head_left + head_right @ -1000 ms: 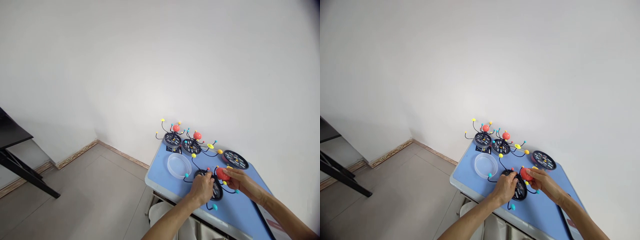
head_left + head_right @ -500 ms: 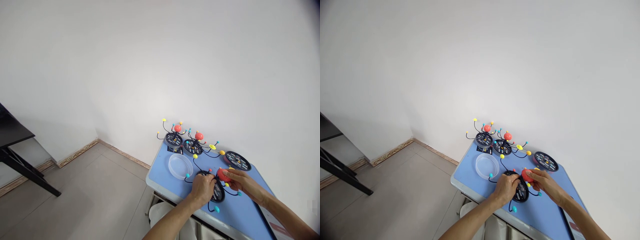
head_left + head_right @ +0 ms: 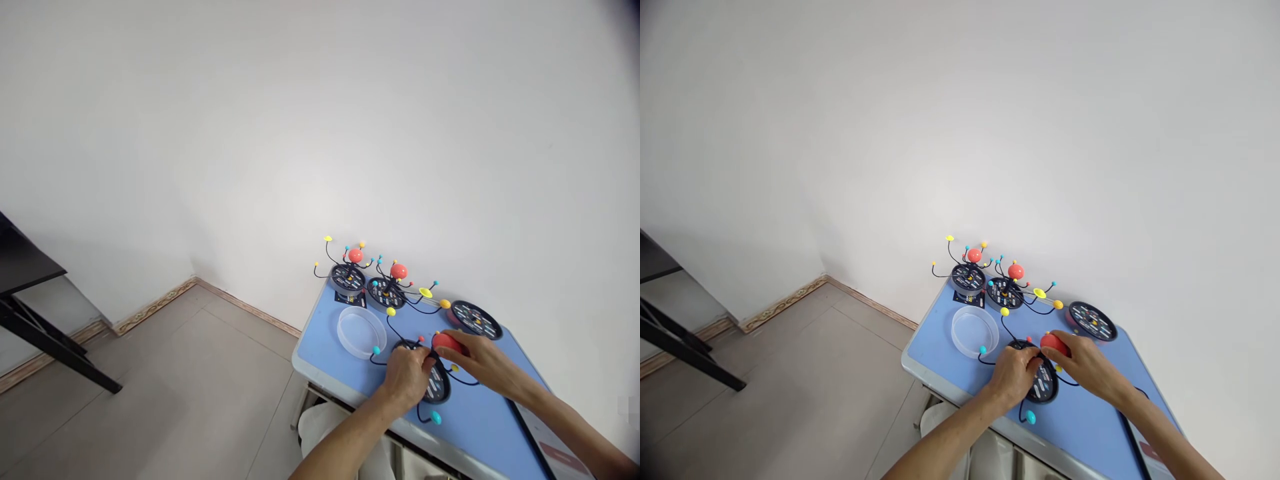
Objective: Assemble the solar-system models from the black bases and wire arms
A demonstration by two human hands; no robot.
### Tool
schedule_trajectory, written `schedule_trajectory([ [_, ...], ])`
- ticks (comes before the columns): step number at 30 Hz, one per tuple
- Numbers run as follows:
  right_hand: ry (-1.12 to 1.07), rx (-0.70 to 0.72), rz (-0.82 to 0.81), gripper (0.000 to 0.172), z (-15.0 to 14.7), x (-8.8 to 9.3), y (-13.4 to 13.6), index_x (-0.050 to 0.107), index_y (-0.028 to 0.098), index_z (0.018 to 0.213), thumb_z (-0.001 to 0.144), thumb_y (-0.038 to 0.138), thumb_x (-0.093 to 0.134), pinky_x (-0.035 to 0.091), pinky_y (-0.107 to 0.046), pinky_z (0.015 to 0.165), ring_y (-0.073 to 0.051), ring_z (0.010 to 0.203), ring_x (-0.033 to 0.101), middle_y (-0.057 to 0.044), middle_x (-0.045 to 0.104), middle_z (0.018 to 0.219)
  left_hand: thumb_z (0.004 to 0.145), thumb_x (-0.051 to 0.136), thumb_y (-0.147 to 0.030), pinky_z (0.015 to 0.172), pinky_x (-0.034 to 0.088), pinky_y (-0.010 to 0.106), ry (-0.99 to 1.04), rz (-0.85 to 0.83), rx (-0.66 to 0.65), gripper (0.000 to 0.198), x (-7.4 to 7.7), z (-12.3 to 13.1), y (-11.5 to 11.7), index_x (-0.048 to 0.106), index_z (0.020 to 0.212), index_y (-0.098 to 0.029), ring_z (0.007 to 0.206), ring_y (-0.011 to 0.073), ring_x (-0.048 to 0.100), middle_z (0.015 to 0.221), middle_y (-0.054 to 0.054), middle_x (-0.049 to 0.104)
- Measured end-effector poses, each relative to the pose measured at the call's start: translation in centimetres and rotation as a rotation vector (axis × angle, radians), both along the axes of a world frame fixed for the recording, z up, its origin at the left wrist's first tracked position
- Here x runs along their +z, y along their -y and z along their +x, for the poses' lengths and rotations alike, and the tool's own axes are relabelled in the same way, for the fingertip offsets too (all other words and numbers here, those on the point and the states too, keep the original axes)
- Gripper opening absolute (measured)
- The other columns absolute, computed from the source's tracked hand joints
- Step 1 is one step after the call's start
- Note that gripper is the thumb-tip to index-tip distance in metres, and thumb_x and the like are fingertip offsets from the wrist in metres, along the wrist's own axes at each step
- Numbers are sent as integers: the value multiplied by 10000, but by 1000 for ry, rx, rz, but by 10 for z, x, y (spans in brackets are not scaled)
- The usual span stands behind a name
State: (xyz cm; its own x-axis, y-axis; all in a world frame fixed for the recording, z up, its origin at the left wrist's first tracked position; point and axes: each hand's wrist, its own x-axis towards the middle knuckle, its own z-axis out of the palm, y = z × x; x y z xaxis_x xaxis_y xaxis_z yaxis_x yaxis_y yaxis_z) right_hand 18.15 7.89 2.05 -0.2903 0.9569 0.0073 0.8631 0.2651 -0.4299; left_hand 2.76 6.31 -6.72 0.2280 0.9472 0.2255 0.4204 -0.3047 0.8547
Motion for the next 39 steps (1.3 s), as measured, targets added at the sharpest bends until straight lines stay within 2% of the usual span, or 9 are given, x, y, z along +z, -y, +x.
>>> schedule_trajectory([
  [4,106,60,66,339,-2,-1,1,498,254,690,863,543,461,319,-310,541,-172,545,444,2,561,587,899,567,-223,791,501,313,-32,43,-20,217,-1,0,-2,736,1035,-218,894,255,714,958,77,775],
  [12,191,124,125,258,-9,0,4,411,268,681,868,442,453,362,-317,567,-201,597,520,-29,607,661,956,508,-267,692,481,292,-52,110,-35,241,-5,2,-4,739,956,-199,832,251,734,891,91,781],
  [23,285,159,191,170,-9,-9,9,430,270,760,902,363,427,401,-336,587,-229,625,562,-51,624,724,956,496,-242,632,452,280,-59,151,-42,251,-3,1,-4,738,956,-175,817,254,737,897,125,776],
  [29,304,142,264,164,-11,-13,5,430,272,749,892,352,445,395,-330,558,-233,608,598,-64,641,736,954,485,-232,622,446,283,-74,151,-15,267,1,1,-3,745,917,-181,794,252,737,888,124,777],
  [33,352,101,250,203,-15,-12,7,388,275,721,904,354,424,391,-338,579,-257,655,624,-76,654,736,934,492,-210,643,460,290,-78,125,0,273,3,2,-3,754,868,-179,802,258,735,883,128,777],
  [36,393,61,230,225,-18,-10,8,367,276,717,915,378,408,372,-352,588,-304,718,642,-97,675,766,941,469,-208,665,471,287,-71,98,5,299,6,3,-2,762,891,-189,811,247,731,897,118,779],
  [39,380,49,203,228,-18,-6,8,374,274,712,907,376,431,353,-338,562,-303,703,644,-95,677,758,937,452,-186,683,473,281,-68,66,4,316,9,2,0,767,910,-191,824,236,729,921,113,779],
])
